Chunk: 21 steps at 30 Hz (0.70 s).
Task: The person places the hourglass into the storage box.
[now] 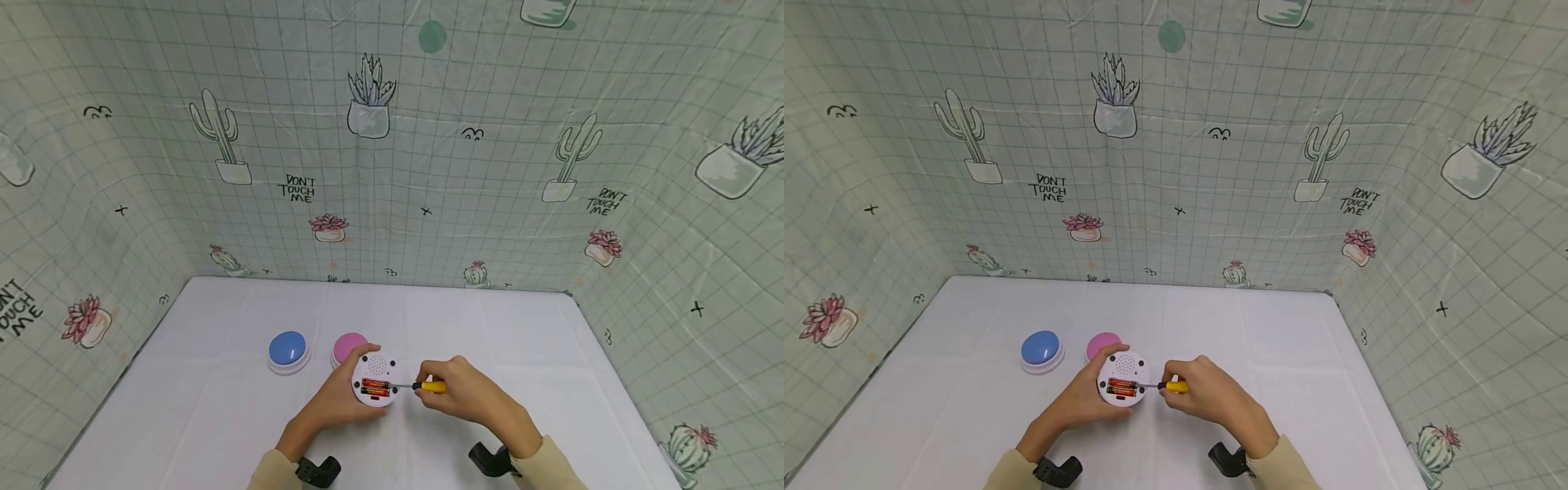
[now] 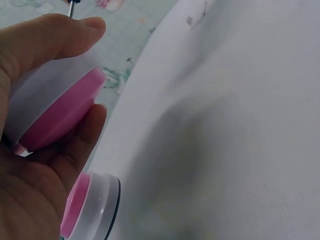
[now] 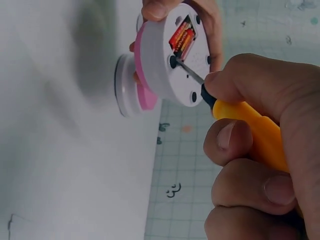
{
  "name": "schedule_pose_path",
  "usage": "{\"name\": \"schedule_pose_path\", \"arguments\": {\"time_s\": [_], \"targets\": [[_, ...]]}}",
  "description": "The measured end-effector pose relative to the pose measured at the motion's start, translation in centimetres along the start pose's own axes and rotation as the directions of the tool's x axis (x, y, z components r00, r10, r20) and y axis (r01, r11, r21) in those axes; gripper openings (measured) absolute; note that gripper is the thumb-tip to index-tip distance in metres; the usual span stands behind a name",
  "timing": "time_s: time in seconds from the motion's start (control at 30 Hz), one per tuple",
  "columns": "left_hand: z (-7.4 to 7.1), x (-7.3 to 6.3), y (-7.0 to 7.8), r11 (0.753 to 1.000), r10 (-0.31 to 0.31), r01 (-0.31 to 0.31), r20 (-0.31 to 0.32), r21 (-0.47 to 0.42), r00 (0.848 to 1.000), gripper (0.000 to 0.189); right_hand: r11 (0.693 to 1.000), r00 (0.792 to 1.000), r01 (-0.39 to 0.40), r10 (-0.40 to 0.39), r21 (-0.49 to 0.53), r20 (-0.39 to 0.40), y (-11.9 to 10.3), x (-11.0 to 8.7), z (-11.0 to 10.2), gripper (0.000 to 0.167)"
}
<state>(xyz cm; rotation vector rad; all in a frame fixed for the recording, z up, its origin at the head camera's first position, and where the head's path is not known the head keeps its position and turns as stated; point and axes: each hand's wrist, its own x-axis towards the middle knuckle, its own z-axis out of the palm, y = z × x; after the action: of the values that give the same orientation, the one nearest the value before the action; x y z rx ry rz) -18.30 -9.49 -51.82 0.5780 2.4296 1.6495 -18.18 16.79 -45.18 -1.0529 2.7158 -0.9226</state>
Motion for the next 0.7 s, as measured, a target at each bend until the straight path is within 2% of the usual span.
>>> {"name": "schedule_pose_path", "arguments": {"time_s": [0.23,0.43,0.7], "targets": [[-0.1,0.1,0.3,0.999,0.015,-0.015,0.000,-0.052,1.000,0.103,0.998,1.000,0.005,-0.004,-0.056,0.012,-0.4,0.5,-0.3,0.005],[-0.1,0.0,0.1,0.997,0.006,-0.007,-0.005,-0.075,1.000,0.103,1.000,1.000,-0.006,0.006,0.004,0.001,0.0,0.5,-0.1,0.006],[-0.3,0.0,0.0,0.995,-0.008,0.008,0.001,-0.097,1.000,0.101,0.996,0.999,0.028,-0.024,0.085,-0.046,1.1,0.4,0.5,0.007]]}}
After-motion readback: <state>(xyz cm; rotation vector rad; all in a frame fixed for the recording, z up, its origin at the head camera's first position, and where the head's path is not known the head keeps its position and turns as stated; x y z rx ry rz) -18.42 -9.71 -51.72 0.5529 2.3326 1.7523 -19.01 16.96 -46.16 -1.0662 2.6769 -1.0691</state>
